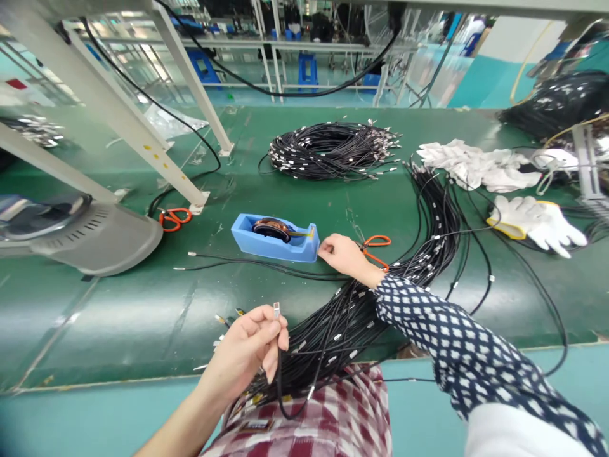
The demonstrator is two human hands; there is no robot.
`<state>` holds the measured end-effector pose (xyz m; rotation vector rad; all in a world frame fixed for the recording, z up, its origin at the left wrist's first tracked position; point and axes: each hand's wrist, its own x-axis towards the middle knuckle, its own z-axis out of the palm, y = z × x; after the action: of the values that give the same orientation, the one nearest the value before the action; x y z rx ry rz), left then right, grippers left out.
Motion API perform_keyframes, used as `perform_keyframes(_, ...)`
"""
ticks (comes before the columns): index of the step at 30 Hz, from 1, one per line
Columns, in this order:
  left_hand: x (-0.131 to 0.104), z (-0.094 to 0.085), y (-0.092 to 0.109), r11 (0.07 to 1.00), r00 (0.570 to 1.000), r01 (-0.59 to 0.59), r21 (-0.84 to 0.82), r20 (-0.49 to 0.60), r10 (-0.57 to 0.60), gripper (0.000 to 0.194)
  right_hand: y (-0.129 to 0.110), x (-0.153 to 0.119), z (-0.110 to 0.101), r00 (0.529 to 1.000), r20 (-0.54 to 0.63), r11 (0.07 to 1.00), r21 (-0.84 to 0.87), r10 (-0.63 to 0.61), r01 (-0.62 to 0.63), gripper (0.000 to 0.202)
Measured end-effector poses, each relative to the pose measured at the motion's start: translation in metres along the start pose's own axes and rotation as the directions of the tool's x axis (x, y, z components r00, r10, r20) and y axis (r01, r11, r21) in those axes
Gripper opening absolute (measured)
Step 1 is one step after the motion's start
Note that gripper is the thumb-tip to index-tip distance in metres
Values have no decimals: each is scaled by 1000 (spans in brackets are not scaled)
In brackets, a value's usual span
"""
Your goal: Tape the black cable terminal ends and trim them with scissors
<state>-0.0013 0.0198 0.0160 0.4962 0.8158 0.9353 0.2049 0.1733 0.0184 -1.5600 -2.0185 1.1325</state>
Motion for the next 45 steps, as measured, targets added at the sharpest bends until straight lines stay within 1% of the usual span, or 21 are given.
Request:
perform_keyframes(2,3,-1,2,995,997,-40,86,-61,46,26,-6,-17,2,997,80,997,83,-2,-5,30)
perform_keyframes(4,8,-2,3,982,990,-89,166,-97,106,23,-16,-35,2,984,177,988,156,-14,-14,37)
perform_keyframes(7,16,-1,2,959,980,-140,247,-102,170,23,-32,-60,3,955,294,963,268,-46,-36,37)
perform_keyframes(9,20,1,2,946,978,-151,287,-98,186,23,-39,-70,5,940,334,954,299,-68,-38,36)
perform_keyframes(13,20,8,5,926,979,-135,353,-99,180,23,-40,-79,10,935,345,982,185,-83,19,29)
perform_keyframes(17,18,13,8,897,981,-118,426,-90,172,24,-41,-80,12,945,284,985,103,-166,142,26)
perform_keyframes(19,17,14,9,888,981,-115,445,-87,170,24,-43,-81,12,949,258,981,104,-184,162,24)
perform_keyframes(21,17,15,8,890,983,-111,443,-84,165,25,-43,-80,14,954,266,985,134,-141,108,24)
perform_keyframes(23,17,14,5,902,983,-117,415,-82,165,24,-40,-78,17,949,313,976,214,-43,-26,26)
perform_keyframes(24,18,13,4,912,982,-124,392,-83,170,24,-37,-77,20,943,332,951,287,10,-111,28)
perform_keyframes(25,18,12,3,921,980,-132,367,-88,176,23,-35,-76,23,940,336,907,376,55,-188,30)
perform_keyframes(26,18,11,2,929,979,-140,342,-94,182,22,-32,-76,26,943,320,849,471,88,-239,33)
perform_keyframes(27,18,10,1,936,977,-146,319,-100,187,21,-29,-76,29,953,284,793,554,107,-254,36)
perform_keyframes(28,17,8,1,942,977,-148,301,-104,187,20,-27,-77,31,966,231,757,609,114,-235,39)
perform_keyframes(29,17,8,1,947,978,-146,287,-104,183,19,-26,-79,34,979,175,755,627,105,-193,40)
perform_keyframes(31,16,7,1,953,979,-141,270,-104,174,19,-26,-84,38,996,89,813,577,33,-78,40)
perform_keyframes(33,16,7,2,955,979,-142,262,-104,174,19,-28,-90,42,998,47,866,499,-44,15,35)
perform_keyframes(34,15,7,2,954,978,-147,261,-103,179,19,-30,-93,45,997,37,884,466,-61,37,31)
perform_keyframes(39,14,9,1,953,979,-155,260,-92,184,20,-31,-99,51,996,-39,932,350,-86,95,10)
perform_keyframes(42,12,9,1,954,979,-170,246,-69,192,18,-30,-98,45,990,-99,930,342,-103,131,11)
perform_keyframes(45,10,11,2,952,980,-187,241,-27,200,28,-32,-97,36,987,-126,930,342,-100,138,12)
